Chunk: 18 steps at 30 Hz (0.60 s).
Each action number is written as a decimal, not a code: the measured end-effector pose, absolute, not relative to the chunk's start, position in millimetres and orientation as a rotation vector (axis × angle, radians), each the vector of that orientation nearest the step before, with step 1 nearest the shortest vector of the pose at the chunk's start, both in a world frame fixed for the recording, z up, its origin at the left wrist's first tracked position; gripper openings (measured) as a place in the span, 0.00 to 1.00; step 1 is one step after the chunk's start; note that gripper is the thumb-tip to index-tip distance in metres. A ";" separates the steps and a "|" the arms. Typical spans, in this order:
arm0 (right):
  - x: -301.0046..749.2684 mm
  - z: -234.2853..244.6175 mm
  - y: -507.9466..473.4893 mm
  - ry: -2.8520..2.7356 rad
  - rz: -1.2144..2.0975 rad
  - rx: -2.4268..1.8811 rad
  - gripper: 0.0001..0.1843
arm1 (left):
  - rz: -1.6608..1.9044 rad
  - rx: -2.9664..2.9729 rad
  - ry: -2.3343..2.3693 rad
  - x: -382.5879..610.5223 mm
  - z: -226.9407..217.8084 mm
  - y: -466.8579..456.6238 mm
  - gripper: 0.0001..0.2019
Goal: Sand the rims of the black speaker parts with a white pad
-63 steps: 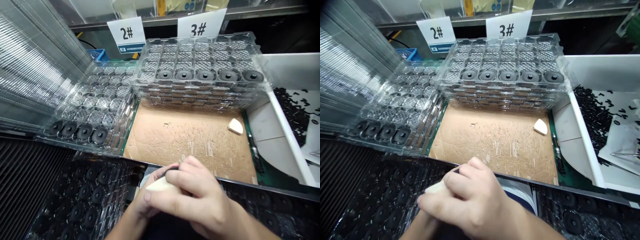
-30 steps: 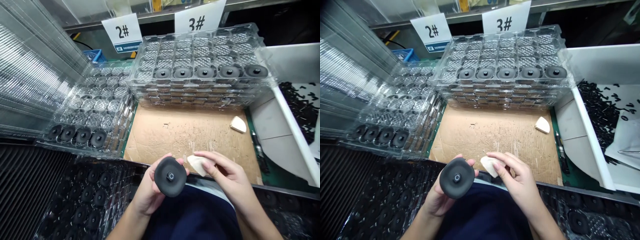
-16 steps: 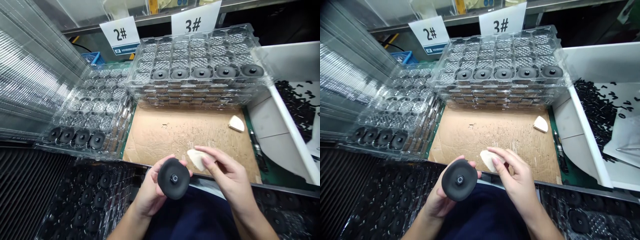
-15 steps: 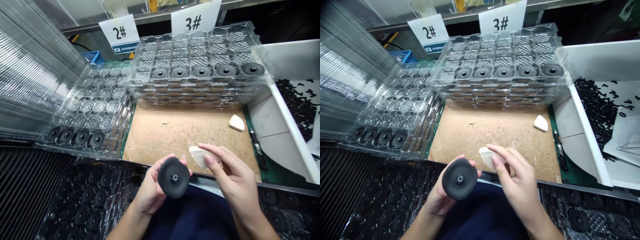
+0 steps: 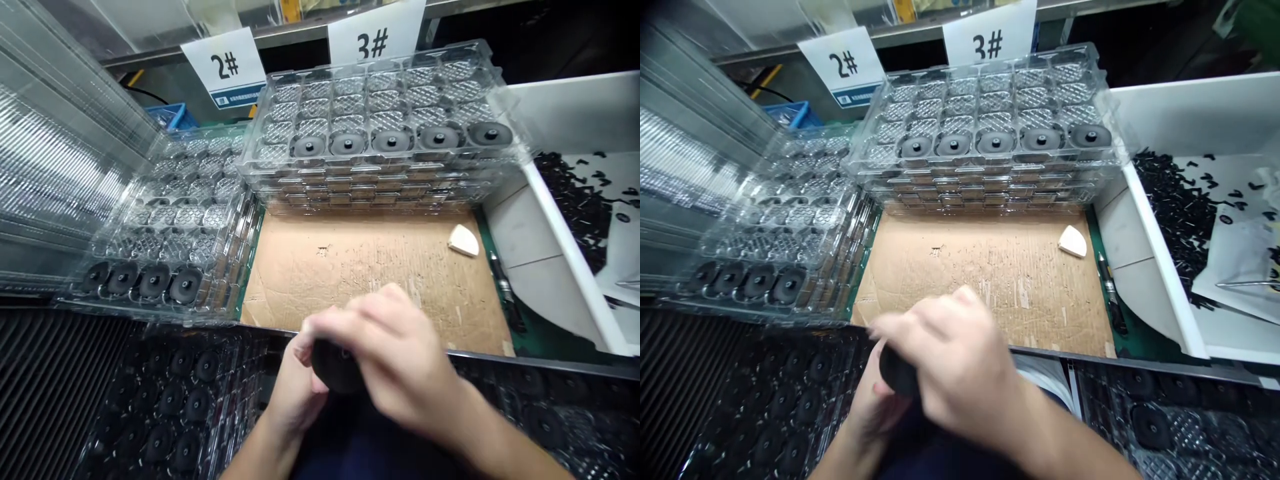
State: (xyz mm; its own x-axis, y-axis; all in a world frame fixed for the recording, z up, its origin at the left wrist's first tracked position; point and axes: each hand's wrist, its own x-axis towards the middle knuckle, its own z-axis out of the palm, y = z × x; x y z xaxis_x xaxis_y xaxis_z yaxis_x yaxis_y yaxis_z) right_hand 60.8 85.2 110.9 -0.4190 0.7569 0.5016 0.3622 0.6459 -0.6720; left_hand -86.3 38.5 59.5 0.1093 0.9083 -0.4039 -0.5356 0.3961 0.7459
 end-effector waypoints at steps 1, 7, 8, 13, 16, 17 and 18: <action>66.2 106.0 87.5 -1.999 0.635 -0.984 0.15 | 1.153 0.484 0.935 -86.8 59.8 38.9 0.32; 92.6 65.4 76.1 -1.744 1.031 -1.350 0.11 | 1.241 0.503 0.752 -90.4 59.0 42.4 0.31; 92.6 58.8 70.5 -1.718 1.110 -1.357 0.12 | 1.238 0.496 0.760 -90.5 58.5 42.7 0.31; 87.2 37.5 54.6 -1.669 1.271 -1.383 0.13 | 1.225 0.464 0.756 -89.9 59.1 43.8 0.29; 89.7 44.1 57.9 -1.608 1.180 -1.402 0.13 | 1.216 0.457 0.772 -88.7 62.3 45.3 0.30; 90.8 50.5 59.4 -1.581 1.115 -1.418 0.12 | 1.214 0.457 0.776 -87.6 63.8 46.0 0.30; 91.1 58.8 60.3 -1.549 1.032 -1.435 0.11 | 1.212 0.454 0.779 -86.1 65.3 46.8 0.30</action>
